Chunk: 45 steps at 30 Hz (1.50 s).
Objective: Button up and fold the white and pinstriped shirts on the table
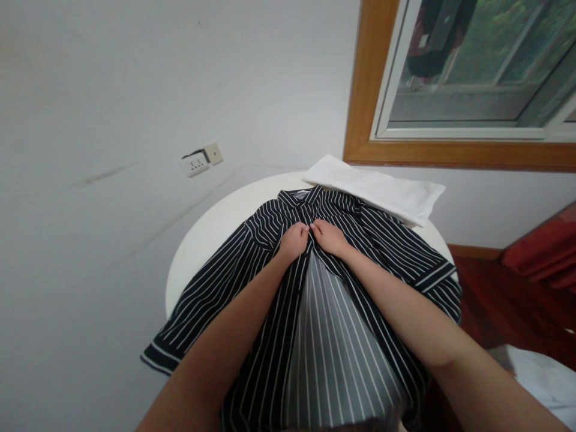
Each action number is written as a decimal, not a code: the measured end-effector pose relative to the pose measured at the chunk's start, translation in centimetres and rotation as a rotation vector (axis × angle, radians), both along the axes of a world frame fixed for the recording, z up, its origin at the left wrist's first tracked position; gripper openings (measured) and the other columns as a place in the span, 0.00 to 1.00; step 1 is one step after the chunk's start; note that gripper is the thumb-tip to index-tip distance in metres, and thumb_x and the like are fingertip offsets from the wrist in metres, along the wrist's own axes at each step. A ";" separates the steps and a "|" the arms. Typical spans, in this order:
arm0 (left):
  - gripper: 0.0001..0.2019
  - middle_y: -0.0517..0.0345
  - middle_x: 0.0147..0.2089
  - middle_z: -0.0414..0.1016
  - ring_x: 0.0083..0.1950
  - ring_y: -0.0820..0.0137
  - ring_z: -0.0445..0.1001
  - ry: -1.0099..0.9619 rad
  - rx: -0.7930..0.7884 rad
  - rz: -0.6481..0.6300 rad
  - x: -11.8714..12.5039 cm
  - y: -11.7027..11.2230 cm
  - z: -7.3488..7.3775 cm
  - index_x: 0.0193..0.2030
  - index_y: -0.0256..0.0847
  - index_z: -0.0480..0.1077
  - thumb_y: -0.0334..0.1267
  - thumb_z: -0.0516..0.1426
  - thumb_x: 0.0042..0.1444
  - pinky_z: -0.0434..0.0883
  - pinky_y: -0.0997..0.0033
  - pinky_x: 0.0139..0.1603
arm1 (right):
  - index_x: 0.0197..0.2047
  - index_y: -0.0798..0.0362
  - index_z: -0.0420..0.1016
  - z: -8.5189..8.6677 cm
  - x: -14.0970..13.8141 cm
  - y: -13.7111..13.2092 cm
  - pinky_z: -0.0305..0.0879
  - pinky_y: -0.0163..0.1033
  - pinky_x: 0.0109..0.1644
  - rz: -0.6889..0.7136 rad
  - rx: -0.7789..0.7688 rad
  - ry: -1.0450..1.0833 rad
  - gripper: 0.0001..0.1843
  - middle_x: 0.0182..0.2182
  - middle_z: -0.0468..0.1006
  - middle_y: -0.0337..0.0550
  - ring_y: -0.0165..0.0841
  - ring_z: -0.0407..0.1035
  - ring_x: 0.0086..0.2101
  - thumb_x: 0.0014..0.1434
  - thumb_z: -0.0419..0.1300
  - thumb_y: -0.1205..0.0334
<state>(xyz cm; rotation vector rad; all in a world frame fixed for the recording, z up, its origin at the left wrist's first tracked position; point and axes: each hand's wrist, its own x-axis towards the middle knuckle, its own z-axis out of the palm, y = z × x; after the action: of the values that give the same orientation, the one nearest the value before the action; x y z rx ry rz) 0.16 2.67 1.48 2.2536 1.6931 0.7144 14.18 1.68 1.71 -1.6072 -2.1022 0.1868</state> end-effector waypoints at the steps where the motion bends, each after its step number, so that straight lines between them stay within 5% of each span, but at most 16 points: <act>1: 0.12 0.52 0.42 0.76 0.45 0.67 0.73 0.007 0.019 -0.006 0.1 -0.1 0.0 0.38 0.40 0.69 0.37 0.46 0.65 0.66 0.68 0.48 | 0.37 0.51 0.70 0.0 0.2 0.2 0.55 0.35 0.36 0.005 -0.025 0.039 0.15 0.38 0.77 0.44 0.33 0.69 0.36 0.69 0.45 0.59; 7: 0.12 0.49 0.41 0.74 0.46 0.64 0.72 0.077 0.139 -0.010 0.5 -0.7 0.0 0.38 0.39 0.68 0.37 0.45 0.66 0.66 0.66 0.50 | 0.30 0.52 0.70 -0.1 0.8 0.6 0.52 0.33 0.33 0.041 -0.062 0.201 0.17 0.28 0.75 0.39 0.30 0.66 0.30 0.67 0.47 0.57; 16: 0.07 0.52 0.38 0.73 0.44 0.65 0.70 0.095 0.181 -0.090 0.1 -0.8 0.1 0.38 0.39 0.68 0.33 0.50 0.62 0.66 0.65 0.50 | 0.29 0.52 0.72 0.0 0.6 0.4 0.51 0.33 0.33 -0.024 -0.043 0.185 0.17 0.26 0.74 0.39 0.30 0.65 0.29 0.66 0.50 0.57; 23: 0.07 0.50 0.42 0.72 0.47 0.61 0.68 0.206 0.203 0.036 -0.4 -1.2 0.4 0.39 0.40 0.69 0.39 0.52 0.61 0.65 0.62 0.50 | 0.30 0.52 0.72 0.0 0.7 0.4 0.55 0.32 0.35 0.086 -0.003 0.262 0.18 0.27 0.74 0.37 0.29 0.66 0.30 0.67 0.49 0.55; 31: 0.08 0.49 0.48 0.68 0.53 0.58 0.65 0.252 0.224 0.107 -1.7 -0.4 0.0 0.44 0.41 0.68 0.40 0.53 0.61 0.64 0.60 0.54 | 0.43 0.54 0.77 0.0 2.9 -1.1 0.59 0.41 0.53 -0.017 0.103 0.005 0.11 0.42 0.77 0.49 0.38 0.67 0.46 0.62 0.55 0.60; 36: 0.09 0.48 0.48 0.66 0.53 0.60 0.66 0.231 0.222 0.094 -1.8 0.8 -0.2 0.46 0.40 0.67 0.38 0.52 0.61 0.64 0.62 0.55 | 0.57 0.56 0.71 -1.2 3.4 -1.6 0.54 0.43 0.62 0.027 0.083 -0.055 0.20 0.57 0.69 0.53 0.38 0.61 0.57 0.64 0.52 0.60; 45: 0.11 0.48 0.48 0.69 0.51 0.60 0.69 0.329 0.224 0.124 -1.2 2.9 0.8 0.46 0.39 0.69 0.38 0.50 0.62 0.65 0.62 0.52 | 0.59 0.54 0.70 -1.3 2.5 0.9 0.53 0.44 0.63 -0.028 0.111 -0.145 0.22 0.59 0.67 0.51 0.38 0.60 0.59 0.67 0.47 0.58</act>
<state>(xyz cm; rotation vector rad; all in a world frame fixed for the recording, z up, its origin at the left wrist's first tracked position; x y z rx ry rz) -1.04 5.60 2.26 2.5527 2.0057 0.6121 16.65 2.63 0.45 -1.6260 -2.1554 -0.0569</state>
